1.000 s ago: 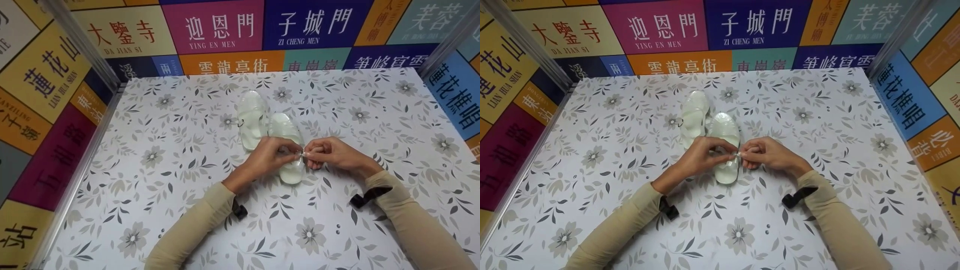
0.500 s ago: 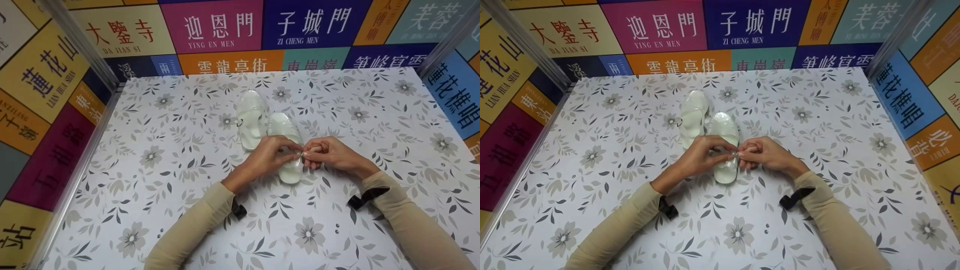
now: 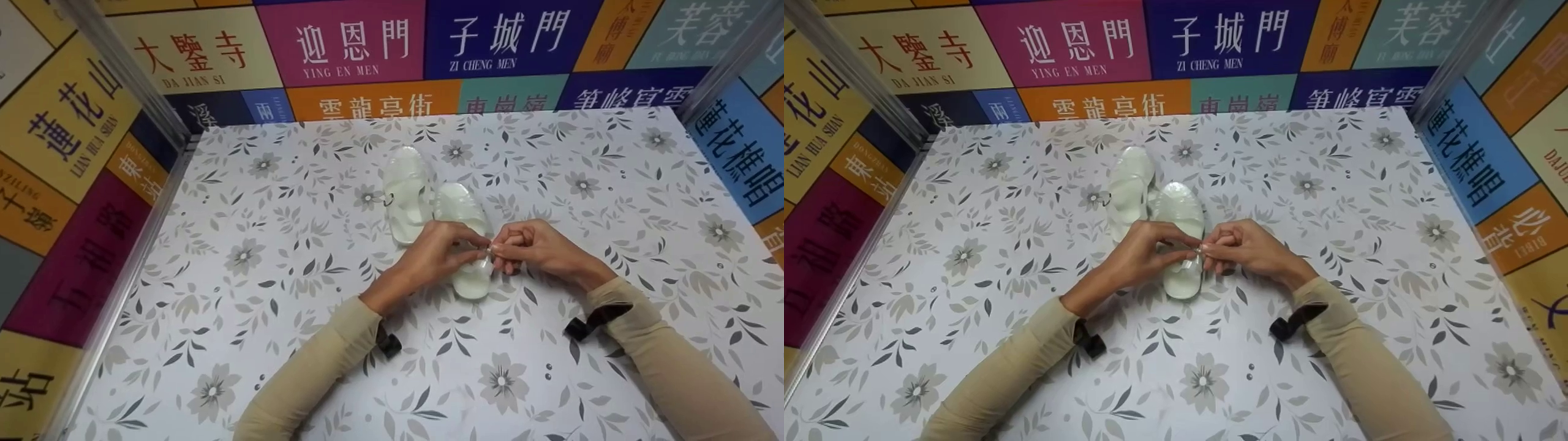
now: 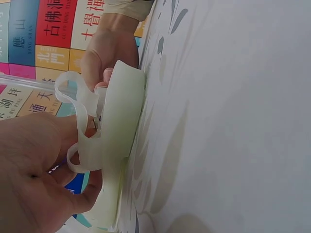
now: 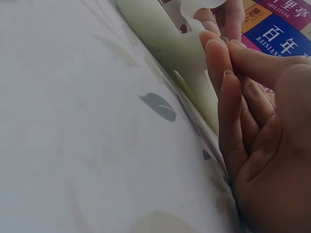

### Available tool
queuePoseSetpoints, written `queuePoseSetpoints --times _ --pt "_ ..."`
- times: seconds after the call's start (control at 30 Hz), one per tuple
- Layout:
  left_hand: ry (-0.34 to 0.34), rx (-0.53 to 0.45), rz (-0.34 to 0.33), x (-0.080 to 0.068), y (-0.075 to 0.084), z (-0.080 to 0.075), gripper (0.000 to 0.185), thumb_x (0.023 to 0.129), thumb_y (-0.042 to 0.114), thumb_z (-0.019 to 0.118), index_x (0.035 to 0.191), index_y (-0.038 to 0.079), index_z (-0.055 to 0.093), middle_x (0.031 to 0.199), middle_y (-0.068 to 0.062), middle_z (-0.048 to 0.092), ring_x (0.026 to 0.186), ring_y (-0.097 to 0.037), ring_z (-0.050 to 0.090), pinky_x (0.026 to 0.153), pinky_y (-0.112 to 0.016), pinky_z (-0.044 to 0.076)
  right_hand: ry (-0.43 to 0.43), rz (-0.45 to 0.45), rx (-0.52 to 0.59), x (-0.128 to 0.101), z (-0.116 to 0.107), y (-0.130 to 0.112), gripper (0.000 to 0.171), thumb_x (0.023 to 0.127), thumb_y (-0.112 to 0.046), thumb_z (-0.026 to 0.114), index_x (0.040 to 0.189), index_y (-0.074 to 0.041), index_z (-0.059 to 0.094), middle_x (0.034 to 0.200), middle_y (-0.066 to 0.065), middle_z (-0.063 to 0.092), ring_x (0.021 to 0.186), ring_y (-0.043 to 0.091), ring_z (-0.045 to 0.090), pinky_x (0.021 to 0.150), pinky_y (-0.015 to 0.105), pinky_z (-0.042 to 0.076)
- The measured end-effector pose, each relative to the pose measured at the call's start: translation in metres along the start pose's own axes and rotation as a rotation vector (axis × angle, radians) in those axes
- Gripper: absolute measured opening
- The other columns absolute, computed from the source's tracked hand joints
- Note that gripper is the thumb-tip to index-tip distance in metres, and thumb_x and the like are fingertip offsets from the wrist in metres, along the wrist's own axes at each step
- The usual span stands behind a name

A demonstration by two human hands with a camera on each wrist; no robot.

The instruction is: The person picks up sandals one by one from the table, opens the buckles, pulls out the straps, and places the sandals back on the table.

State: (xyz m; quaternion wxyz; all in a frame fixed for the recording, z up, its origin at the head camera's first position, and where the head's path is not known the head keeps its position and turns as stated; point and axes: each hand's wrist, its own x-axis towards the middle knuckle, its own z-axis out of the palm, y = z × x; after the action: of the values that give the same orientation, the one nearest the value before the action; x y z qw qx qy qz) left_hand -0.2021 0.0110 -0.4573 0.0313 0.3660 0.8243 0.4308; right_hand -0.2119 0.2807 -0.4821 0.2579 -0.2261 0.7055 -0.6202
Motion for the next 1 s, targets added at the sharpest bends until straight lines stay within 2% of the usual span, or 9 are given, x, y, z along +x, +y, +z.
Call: queuePoseSetpoints --times 0.23,0.43,0.6,0.8,1.0 --pt "-0.011 -0.014 -0.074 0.001 0.002 0.001 0.024 0.099 0.017 0.081 0.121 0.009 0.081 0.118 -0.005 0.083 0.104 -0.008 0.079 0.090 -0.009 0.057 -0.027 -0.034 0.029 -0.002 -0.004 0.002 0.022 0.107 -0.006 0.066 0.111 0.015 0.064 0.090 0.011 0.081 0.072 0.012 0.074 0.067 0.025 0.063" --pt "-0.009 0.002 -0.066 -0.001 0.000 0.000 0.023 0.099 0.016 0.080 0.121 0.008 0.081 0.117 -0.006 0.083 0.103 -0.010 0.078 0.090 -0.009 0.057 -0.076 -0.032 0.004 -0.002 -0.011 0.000 0.022 0.109 -0.006 0.062 0.110 0.016 0.066 0.090 0.012 0.082 0.078 0.017 0.079 0.070 0.030 0.066" --pt "-0.009 0.009 -0.056 -0.002 -0.001 0.000 0.024 0.099 0.017 0.080 0.122 0.009 0.080 0.117 -0.005 0.082 0.104 -0.010 0.077 0.093 -0.010 0.056 -0.059 -0.008 -0.038 -0.001 -0.005 -0.001 0.024 0.109 -0.010 0.063 0.108 0.013 0.067 0.089 0.015 0.081 0.074 0.018 0.078 0.067 0.029 0.066" --pt "0.000 0.042 -0.038 -0.003 -0.001 -0.001 0.024 0.101 0.021 0.080 0.122 0.010 0.080 0.115 -0.003 0.082 0.103 -0.008 0.075 0.093 -0.011 0.055 -0.036 -0.051 -0.083 0.002 0.003 0.001 0.023 0.110 -0.011 0.062 0.108 0.011 0.067 0.087 0.016 0.079 0.072 0.017 0.074 0.064 0.026 0.062" --pt "-0.008 0.038 -0.038 -0.002 -0.001 -0.001 0.025 0.101 0.021 0.079 0.123 0.010 0.080 0.117 -0.004 0.081 0.103 -0.009 0.075 0.094 -0.011 0.055 -0.022 -0.075 -0.070 0.001 0.004 0.002 0.021 0.111 -0.009 0.061 0.109 0.011 0.066 0.086 0.013 0.078 0.073 0.016 0.072 0.065 0.026 0.061"
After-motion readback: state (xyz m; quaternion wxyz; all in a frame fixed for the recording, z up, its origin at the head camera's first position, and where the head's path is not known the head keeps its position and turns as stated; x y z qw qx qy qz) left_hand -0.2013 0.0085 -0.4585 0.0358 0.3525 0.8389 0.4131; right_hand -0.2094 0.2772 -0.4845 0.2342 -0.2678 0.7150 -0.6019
